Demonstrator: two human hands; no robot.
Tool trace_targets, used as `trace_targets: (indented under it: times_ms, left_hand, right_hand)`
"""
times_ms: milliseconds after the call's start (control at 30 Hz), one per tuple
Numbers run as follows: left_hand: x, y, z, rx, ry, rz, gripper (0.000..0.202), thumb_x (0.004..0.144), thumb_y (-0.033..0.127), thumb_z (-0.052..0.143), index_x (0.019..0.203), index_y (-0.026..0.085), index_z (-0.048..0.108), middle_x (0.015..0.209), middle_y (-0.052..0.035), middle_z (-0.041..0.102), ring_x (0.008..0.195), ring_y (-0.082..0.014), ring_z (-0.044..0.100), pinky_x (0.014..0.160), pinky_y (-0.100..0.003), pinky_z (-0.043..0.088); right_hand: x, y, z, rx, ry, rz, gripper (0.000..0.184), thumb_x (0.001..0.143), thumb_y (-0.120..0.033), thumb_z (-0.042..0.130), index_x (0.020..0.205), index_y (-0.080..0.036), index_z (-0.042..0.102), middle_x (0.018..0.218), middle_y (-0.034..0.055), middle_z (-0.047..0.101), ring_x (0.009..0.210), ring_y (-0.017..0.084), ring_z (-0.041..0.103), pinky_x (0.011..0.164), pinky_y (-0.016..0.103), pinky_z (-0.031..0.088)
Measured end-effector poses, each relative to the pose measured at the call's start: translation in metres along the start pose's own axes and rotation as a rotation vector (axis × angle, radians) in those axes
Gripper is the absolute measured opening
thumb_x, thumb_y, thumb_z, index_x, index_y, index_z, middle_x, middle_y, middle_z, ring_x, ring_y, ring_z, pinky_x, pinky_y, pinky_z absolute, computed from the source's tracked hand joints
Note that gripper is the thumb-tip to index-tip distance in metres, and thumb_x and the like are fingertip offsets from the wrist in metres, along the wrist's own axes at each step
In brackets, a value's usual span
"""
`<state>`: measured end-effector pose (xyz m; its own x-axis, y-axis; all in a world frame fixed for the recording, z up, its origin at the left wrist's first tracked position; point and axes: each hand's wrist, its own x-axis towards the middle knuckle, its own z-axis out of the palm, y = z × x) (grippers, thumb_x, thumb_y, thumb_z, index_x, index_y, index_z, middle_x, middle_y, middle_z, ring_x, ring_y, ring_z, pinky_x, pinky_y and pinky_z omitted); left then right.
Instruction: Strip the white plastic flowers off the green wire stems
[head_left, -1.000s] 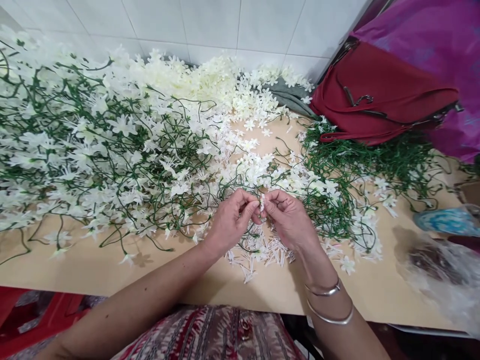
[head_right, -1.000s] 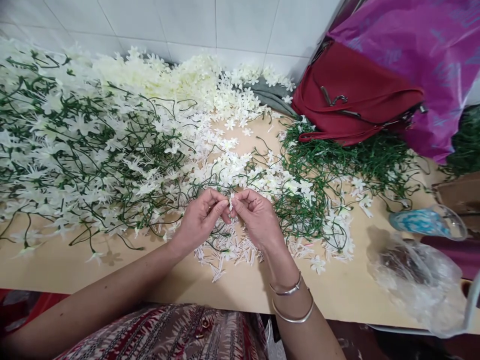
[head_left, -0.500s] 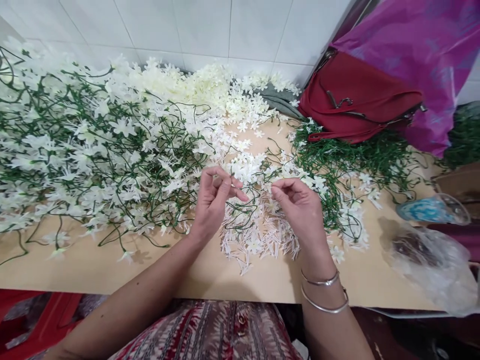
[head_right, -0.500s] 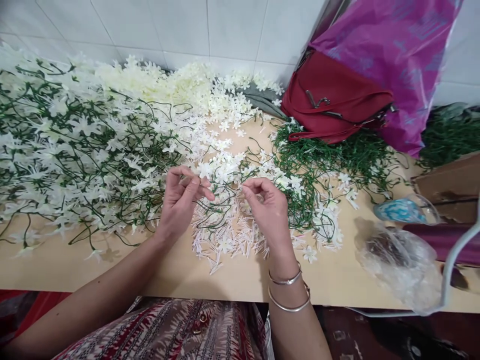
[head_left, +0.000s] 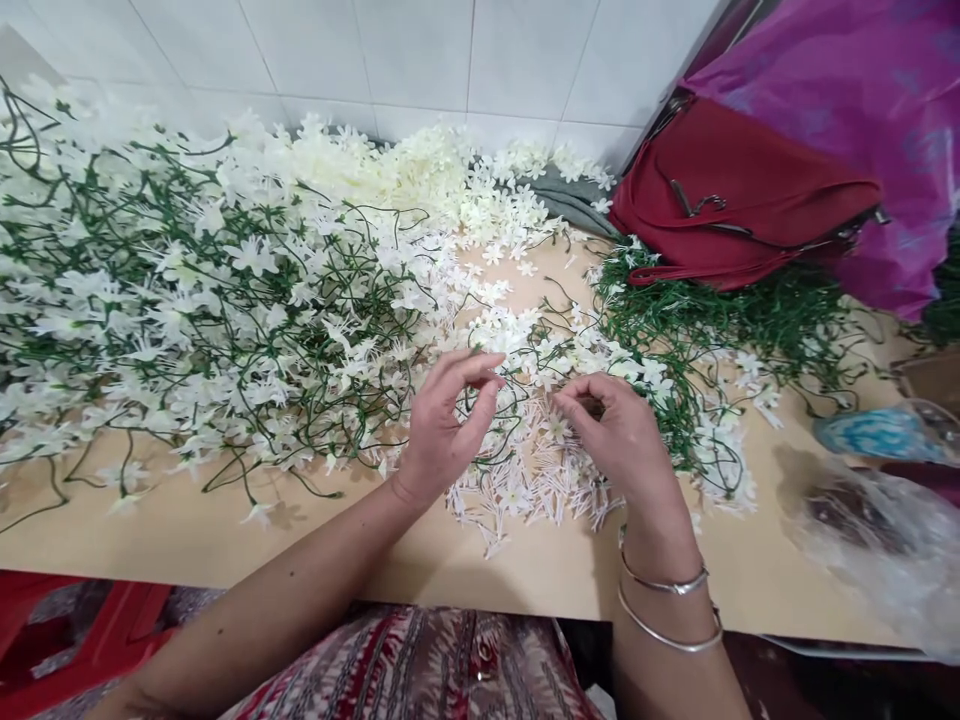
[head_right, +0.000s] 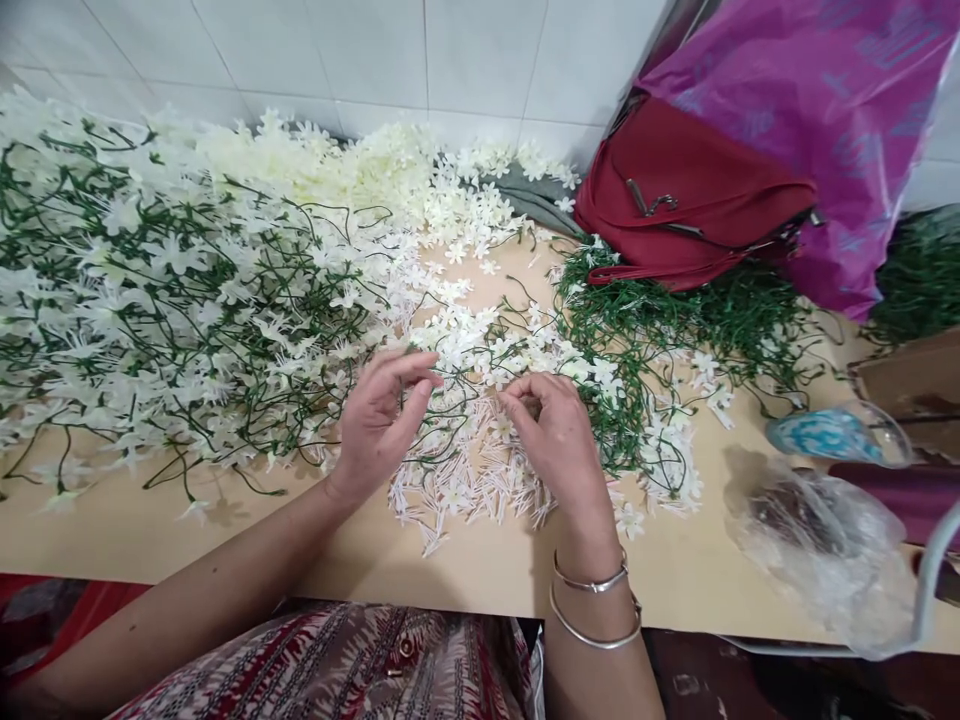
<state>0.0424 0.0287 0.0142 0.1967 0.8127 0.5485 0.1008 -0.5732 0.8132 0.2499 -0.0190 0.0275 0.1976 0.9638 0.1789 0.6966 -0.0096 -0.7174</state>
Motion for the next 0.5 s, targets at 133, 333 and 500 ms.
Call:
trace_targets:
  times_ms: [133, 333, 500]
  left_hand:
    - [0.0, 0.005, 0.002, 0.07, -0.095, 0.058, 0.023, 0.099, 0.017, 0.062, 0.119, 0.02, 0.071, 0.112, -0.0085, 0.073, 0.105, -0.0183, 0.069, 0.09, -0.034, 0.06]
    - [-0.001, 0.004, 0.0, 0.064, -0.1, 0.001, 0.023, 0.1, 0.019, 0.061, 0.12, 0.018, 0.07, 0.111, -0.0099, 0.075, 0.094, -0.0163, 0.072, 0.086, -0.032, 0.06]
    - [-0.001, 0.006, 0.001, 0.029, -0.155, -0.008, 0.023, 0.099, 0.019, 0.063, 0.121, 0.018, 0.07, 0.112, -0.0094, 0.073, 0.086, -0.0144, 0.071, 0.083, -0.032, 0.059]
  right_hand:
    - [-0.001, -0.003, 0.001, 0.069, 0.003, 0.034, 0.018, 0.093, -0.037, 0.064, 0.083, -0.023, 0.067, 0.078, 0.0019, 0.067, 0.071, 0.02, 0.058, 0.071, 0.035, 0.044]
    - [-0.001, 0.008, 0.0, -0.087, -0.092, -0.133, 0.015, 0.086, -0.03, 0.074, 0.074, -0.024, 0.068, 0.08, 0.0025, 0.071, 0.084, 0.024, 0.059, 0.084, 0.041, 0.042]
    - [-0.002, 0.0, 0.002, 0.258, 0.063, 0.089, 0.013, 0.084, -0.031, 0.078, 0.078, -0.023, 0.07, 0.073, -0.0011, 0.067, 0.067, 0.017, 0.055, 0.068, 0.033, 0.043]
